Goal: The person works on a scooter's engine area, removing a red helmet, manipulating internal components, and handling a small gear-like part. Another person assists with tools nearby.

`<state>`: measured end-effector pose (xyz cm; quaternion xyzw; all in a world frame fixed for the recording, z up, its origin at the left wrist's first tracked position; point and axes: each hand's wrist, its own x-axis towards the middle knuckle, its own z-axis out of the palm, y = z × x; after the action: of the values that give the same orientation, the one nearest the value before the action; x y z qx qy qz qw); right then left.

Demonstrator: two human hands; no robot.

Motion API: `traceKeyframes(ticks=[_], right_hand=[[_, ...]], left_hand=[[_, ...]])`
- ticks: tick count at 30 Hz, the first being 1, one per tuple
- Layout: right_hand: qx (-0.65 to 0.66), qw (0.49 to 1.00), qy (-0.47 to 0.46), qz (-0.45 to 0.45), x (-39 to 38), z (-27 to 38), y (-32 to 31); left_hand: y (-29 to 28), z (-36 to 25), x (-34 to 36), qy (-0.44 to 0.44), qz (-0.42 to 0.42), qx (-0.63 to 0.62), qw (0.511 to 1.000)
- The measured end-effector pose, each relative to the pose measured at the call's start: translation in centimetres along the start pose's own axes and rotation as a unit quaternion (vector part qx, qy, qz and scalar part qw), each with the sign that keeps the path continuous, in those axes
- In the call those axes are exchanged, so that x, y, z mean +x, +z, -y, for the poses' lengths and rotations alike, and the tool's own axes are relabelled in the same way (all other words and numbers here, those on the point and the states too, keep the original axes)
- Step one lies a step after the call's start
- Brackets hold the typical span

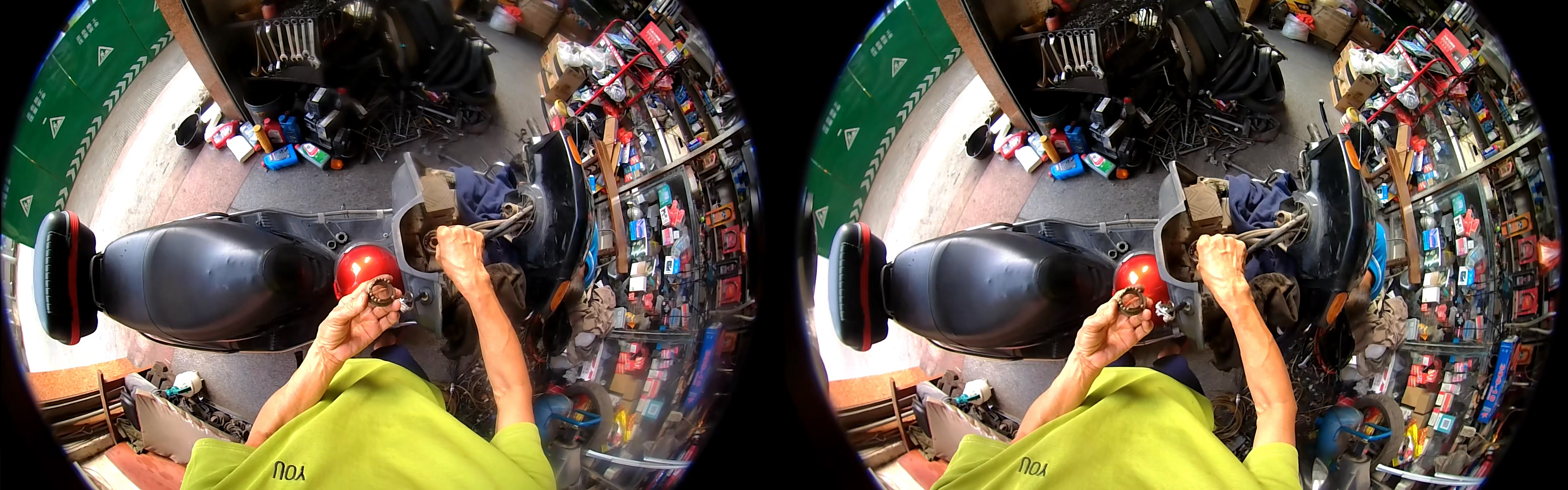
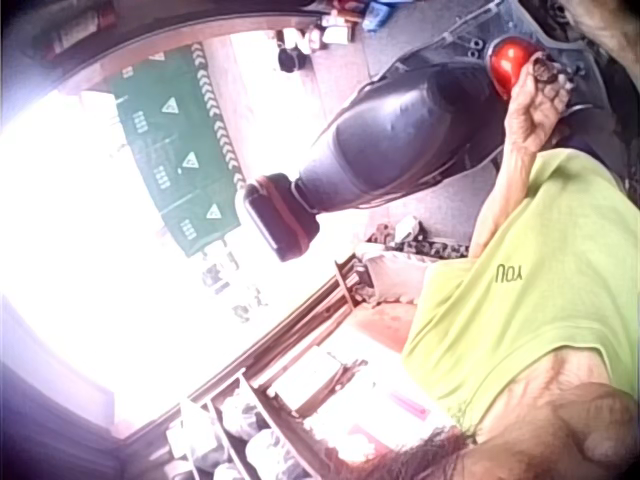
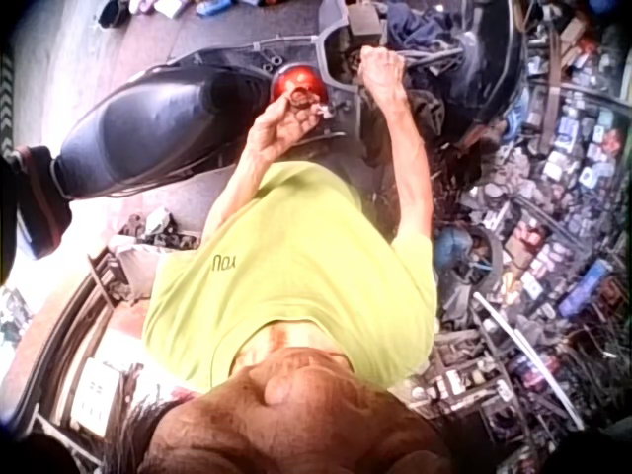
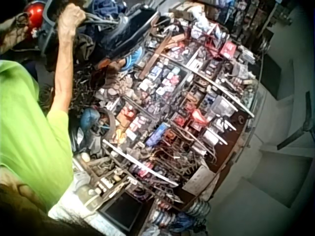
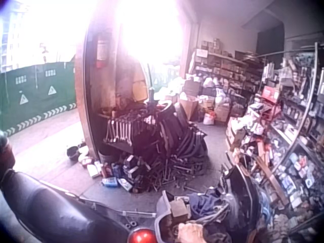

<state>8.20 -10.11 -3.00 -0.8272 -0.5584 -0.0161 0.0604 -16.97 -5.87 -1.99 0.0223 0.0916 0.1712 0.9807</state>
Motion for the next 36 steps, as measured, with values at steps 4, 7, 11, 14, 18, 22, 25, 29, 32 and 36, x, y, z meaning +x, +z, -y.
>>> traceKeyframes(ticks=[4, 7, 11, 14, 18, 22, 25, 29, 32, 36], right_hand=[[0.092, 0.995, 0.041, -0.014, -1.2, -0.5, -0.8], [0.160, 0.982, 0.103, -0.005, -2.1, -0.7, -1.3], [0.214, 0.961, 0.171, -0.049, -3.0, -1.6, -0.5], [0.221, 0.951, 0.213, -0.041, -3.0, -1.4, -1.0], [0.245, 0.942, 0.226, -0.033, -3.1, -1.0, -0.8], [0.256, 0.938, 0.230, -0.045, -3.1, -0.7, -0.4], [0.263, 0.934, 0.233, -0.057, -3.3, -1.0, 0.7], [0.298, 0.919, 0.248, -0.070, -3.9, -1.0, 1.1], [0.333, 0.896, 0.289, -0.044, -4.2, 0.0, 1.0], [0.323, 0.898, 0.293, -0.060, -4.2, 0.9, 1.7]], left_hand=[[0.0, -0.2, 0.1, -0.005, 0.000, -0.001, 1.000], [-0.1, -0.2, 0.2, -0.007, 0.002, -0.003, 1.000], [0.1, -0.2, 0.4, -0.015, 0.007, 0.001, 1.000], [0.2, -0.2, 0.6, -0.020, 0.007, 0.006, 1.000], [0.7, -0.2, 0.7, -0.028, -0.013, 0.011, 0.999], [0.8, -0.3, 0.5, -0.024, -0.015, 0.010, 1.000], [0.5, -0.4, 0.3, -0.018, -0.010, 0.007, 1.000], [0.1, -0.3, 0.2, -0.015, 0.002, 0.005, 1.000], [0.1, -0.2, 0.2, -0.015, 0.005, 0.007, 1.000], [0.2, -0.1, 0.2, -0.019, 0.008, 0.012, 1.000]])
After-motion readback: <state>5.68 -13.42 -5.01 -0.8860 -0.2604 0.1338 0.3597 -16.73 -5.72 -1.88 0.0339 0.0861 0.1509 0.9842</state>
